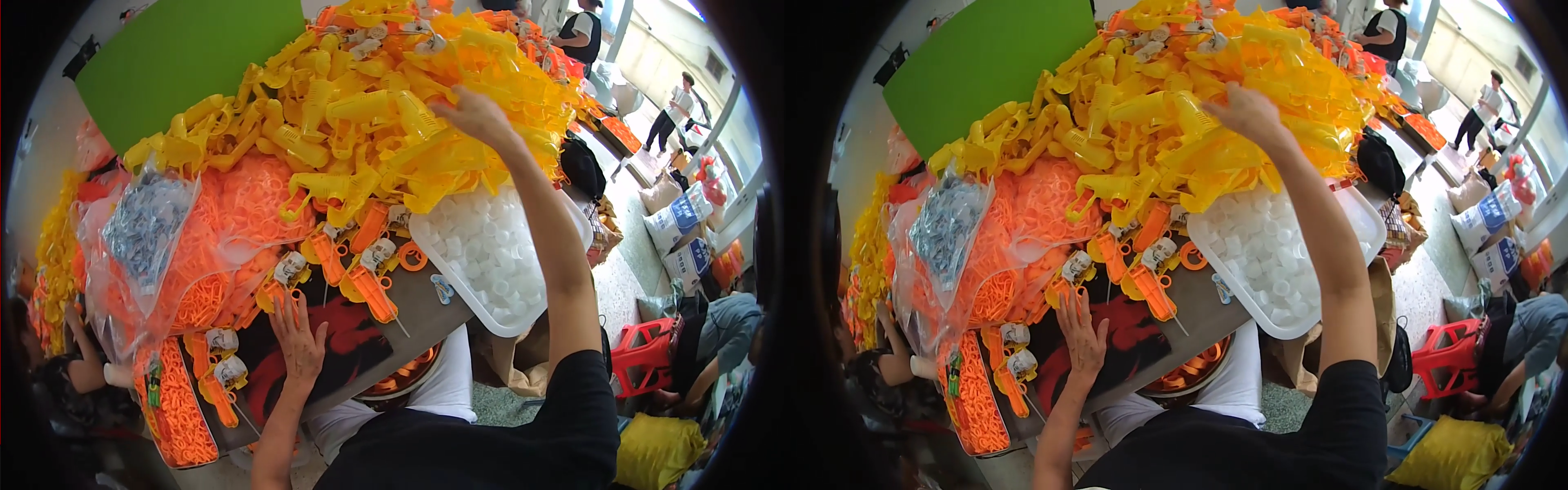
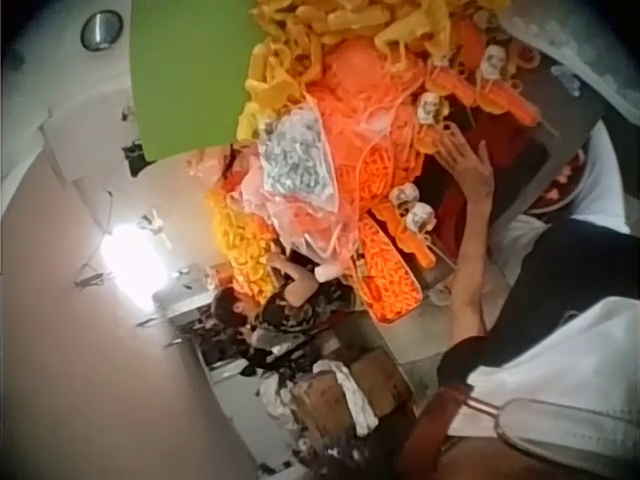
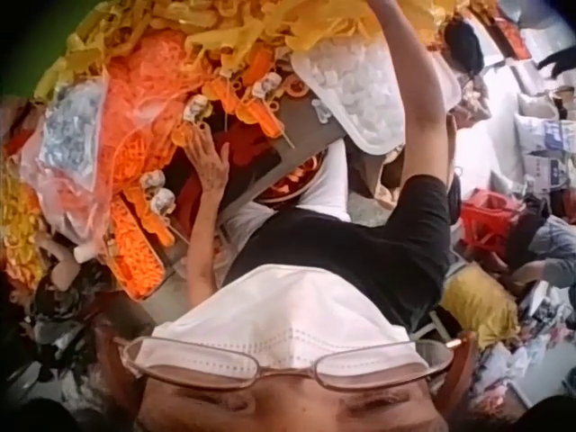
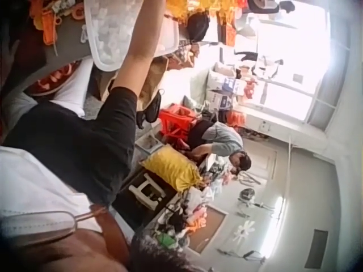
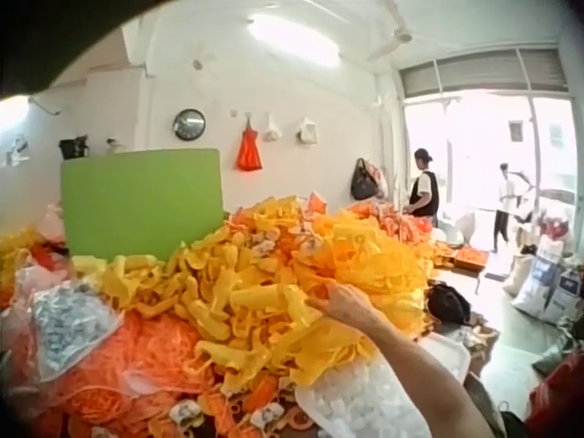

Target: Assembling plastic toy components by hand at a workbench.

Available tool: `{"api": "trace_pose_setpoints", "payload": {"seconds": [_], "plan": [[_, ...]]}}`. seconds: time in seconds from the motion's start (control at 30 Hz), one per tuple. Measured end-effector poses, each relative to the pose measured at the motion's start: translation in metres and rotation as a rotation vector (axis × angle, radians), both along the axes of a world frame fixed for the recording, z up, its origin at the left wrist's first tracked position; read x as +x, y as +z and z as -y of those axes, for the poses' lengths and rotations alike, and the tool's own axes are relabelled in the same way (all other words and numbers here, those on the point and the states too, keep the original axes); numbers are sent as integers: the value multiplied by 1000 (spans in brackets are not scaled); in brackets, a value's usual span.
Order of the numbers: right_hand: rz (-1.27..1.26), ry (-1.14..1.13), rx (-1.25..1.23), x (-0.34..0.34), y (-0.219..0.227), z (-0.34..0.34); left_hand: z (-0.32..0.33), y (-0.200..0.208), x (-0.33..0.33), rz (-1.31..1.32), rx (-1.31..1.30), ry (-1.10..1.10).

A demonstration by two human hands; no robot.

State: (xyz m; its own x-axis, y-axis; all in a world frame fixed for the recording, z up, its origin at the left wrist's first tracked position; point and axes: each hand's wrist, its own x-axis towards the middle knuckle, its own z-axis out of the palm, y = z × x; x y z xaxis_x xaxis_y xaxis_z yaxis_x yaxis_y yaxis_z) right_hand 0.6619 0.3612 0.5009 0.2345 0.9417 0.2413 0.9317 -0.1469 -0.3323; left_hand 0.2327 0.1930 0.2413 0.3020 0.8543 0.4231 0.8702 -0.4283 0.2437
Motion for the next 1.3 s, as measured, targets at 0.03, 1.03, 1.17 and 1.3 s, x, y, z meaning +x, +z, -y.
{"api": "trace_pose_setpoints", "payload": {"seconds": [0.03,1.03,1.17,1.3], "plan": [[5,-2,1,-3,-15,-13,-2,-1,3,13,-3,-18],[438,741,476,-146,-103,50,-94,65,51,1305,-495,-72],[-49,285,388,-93,-76,71,-140,80,73,1730,-909,-135],[39,113,422,-13,-81,59,-175,78,98,1974,-1081,-170]]}}
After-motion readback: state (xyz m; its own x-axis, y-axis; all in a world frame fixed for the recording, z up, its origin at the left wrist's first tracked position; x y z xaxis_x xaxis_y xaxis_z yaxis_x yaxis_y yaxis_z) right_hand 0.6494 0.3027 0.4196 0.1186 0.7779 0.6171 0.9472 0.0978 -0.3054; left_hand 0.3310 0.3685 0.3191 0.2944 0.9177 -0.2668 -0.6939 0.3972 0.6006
